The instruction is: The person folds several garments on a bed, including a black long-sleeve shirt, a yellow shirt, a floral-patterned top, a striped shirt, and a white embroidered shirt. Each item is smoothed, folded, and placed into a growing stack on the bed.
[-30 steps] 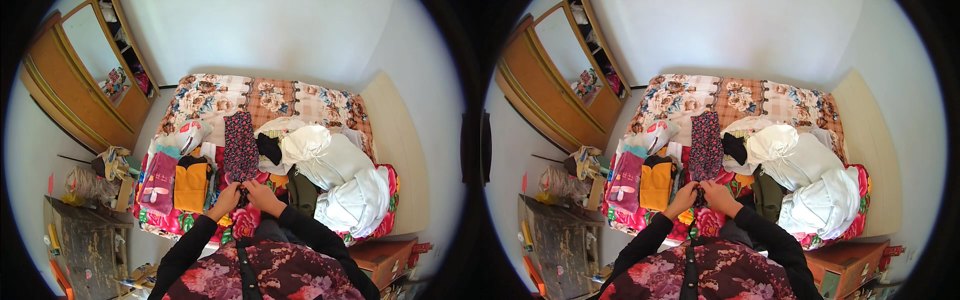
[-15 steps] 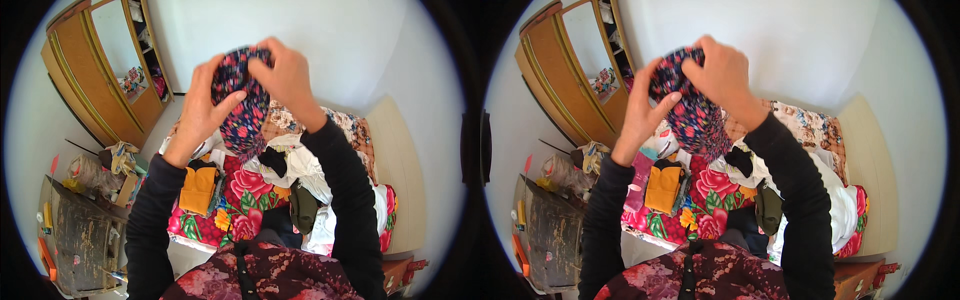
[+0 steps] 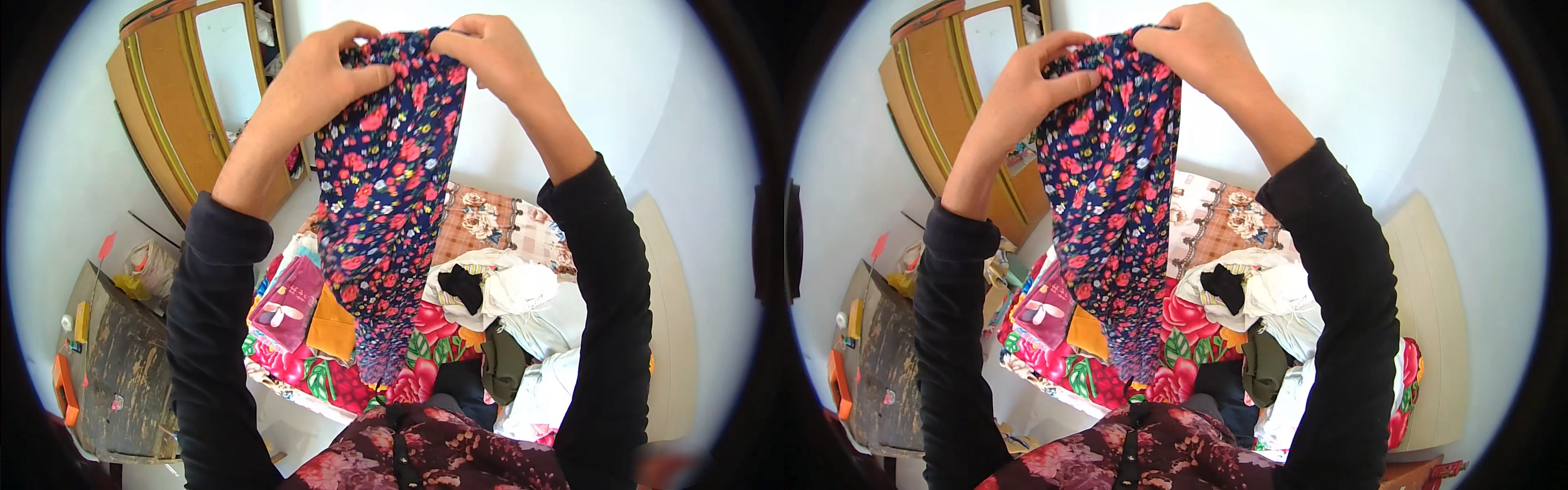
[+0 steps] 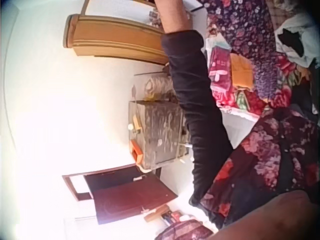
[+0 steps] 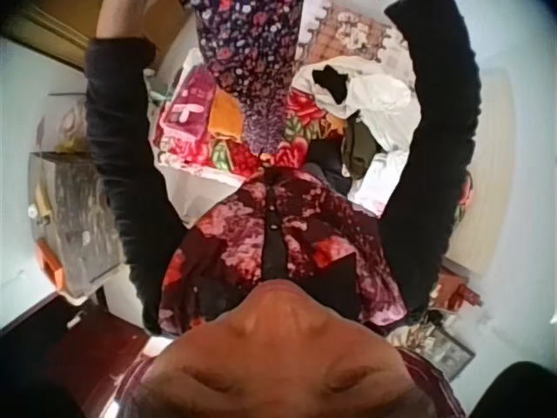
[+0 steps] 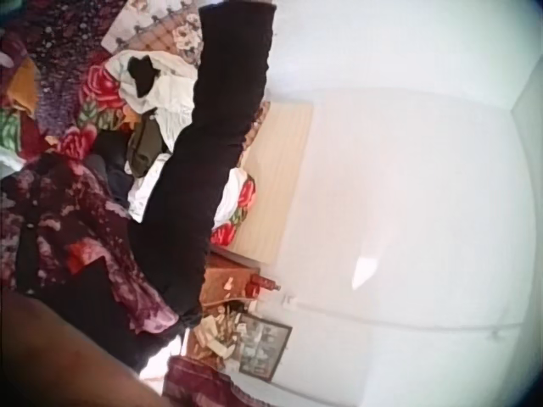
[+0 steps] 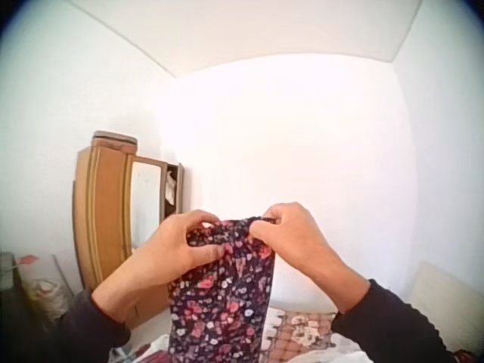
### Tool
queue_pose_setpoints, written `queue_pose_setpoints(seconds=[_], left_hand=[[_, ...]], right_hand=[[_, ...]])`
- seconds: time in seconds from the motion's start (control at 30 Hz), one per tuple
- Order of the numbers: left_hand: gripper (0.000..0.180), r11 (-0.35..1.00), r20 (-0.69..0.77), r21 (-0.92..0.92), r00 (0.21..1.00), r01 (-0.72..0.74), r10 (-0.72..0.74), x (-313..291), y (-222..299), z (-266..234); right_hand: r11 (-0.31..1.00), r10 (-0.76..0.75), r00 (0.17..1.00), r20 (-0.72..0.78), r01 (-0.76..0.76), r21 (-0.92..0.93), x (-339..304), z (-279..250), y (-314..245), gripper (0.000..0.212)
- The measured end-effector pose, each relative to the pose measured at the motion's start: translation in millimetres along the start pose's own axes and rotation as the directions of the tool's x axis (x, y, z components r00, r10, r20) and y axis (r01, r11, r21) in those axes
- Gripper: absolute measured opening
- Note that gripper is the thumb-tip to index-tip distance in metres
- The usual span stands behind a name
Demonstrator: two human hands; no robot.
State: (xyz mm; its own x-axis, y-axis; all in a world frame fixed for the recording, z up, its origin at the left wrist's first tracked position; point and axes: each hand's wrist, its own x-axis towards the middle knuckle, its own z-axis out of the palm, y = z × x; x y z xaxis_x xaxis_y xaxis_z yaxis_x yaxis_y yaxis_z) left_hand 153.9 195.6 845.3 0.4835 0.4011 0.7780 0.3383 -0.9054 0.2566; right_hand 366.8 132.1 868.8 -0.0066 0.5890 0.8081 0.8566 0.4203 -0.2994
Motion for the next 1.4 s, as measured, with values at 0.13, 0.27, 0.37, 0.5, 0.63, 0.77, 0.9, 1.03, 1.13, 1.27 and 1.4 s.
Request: queue_pose_setpoints(seconds=[0.13, 0.27, 0.37, 0.5, 0.63, 0.77, 0.9, 1.03, 1.13, 1.27, 1.4], left_hand=[[0.059, 0.967, -0.078, 0.085, 0.966, -0.240, 0.247, -4.3, 27.0, -12.3], [0.047, 0.930, -0.007, 0.234, 0.956, -0.285, 0.295, -6.6, 25.3, -9.9], [0.039, 0.903, 0.062, 0.308, 0.954, -0.299, 0.295, -7.4, 35.6, -6.9], [0.041, 0.890, 0.041, 0.347, 0.953, -0.295, 0.300, -13.6, 39.2, -12.7], [0.041, 0.948, -0.042, 0.179, 0.961, -0.262, 0.274, -10.8, 44.1, -28.6], [0.039, 0.981, 0.124, -0.046, 0.974, -0.186, 0.191, -12.9, 62.8, -31.5], [0.035, 0.949, 0.088, -0.010, 0.945, -0.314, 0.314, -19.9, 67.5, -22.1], [0.043, 0.955, -0.044, -0.018, 0.954, -0.296, 0.296, -24.8, 56.3, -11.7], [0.043, 0.898, -0.413, 0.081, 0.806, -0.432, 0.425, -41.4, 39.5, -1.7], [0.027, 0.868, -0.338, -0.494, 0.906, 0.058, -0.253, -133.6, -1.2, 26.3], [0.024, 0.467, 0.200, -0.716, 0.794, 0.518, -0.574, -235.2, -47.4, 87.8]], right_hand=[[0.998, 0.008, 0.999, -0.039, -0.005, 0.063, -9.5, -2.5, -21.0, 0.029], [0.998, -0.049, 0.999, -0.002, 0.049, -0.028, -14.6, -4.0, -19.3, 0.026], [0.999, -0.038, 0.999, 0.009, 0.038, -0.020, -18.5, -4.9, -20.4, 0.026], [0.968, -0.203, 0.978, 0.035, 0.206, -0.146, -24.9, -10.5, -28.2, 0.028], [0.828, -0.527, 0.850, 0.002, 0.514, -0.224, -37.6, -20.4, -63.3, 0.036], [0.759, -0.562, 0.795, 0.226, 0.605, -0.241, -35.0, -35.8, -65.0, 0.034], [0.859, -0.424, 0.880, 0.216, 0.466, -0.213, -38.7, -10.0, -37.0, 0.037], [0.893, -0.323, 0.901, 0.290, 0.391, -0.221, -22.4, -28.8, -33.1, 0.034], [0.974, -0.157, 0.986, 0.047, 0.163, -0.159, -12.6, -58.7, -59.9, 0.026], [0.919, -0.245, 0.969, -0.014, 0.228, -0.322, -15.9, -39.7, -17.8, 0.029], [0.934, -0.218, 0.964, 0.152, 0.252, -0.255, -20.9, -35.0, 8.4, 0.025]])
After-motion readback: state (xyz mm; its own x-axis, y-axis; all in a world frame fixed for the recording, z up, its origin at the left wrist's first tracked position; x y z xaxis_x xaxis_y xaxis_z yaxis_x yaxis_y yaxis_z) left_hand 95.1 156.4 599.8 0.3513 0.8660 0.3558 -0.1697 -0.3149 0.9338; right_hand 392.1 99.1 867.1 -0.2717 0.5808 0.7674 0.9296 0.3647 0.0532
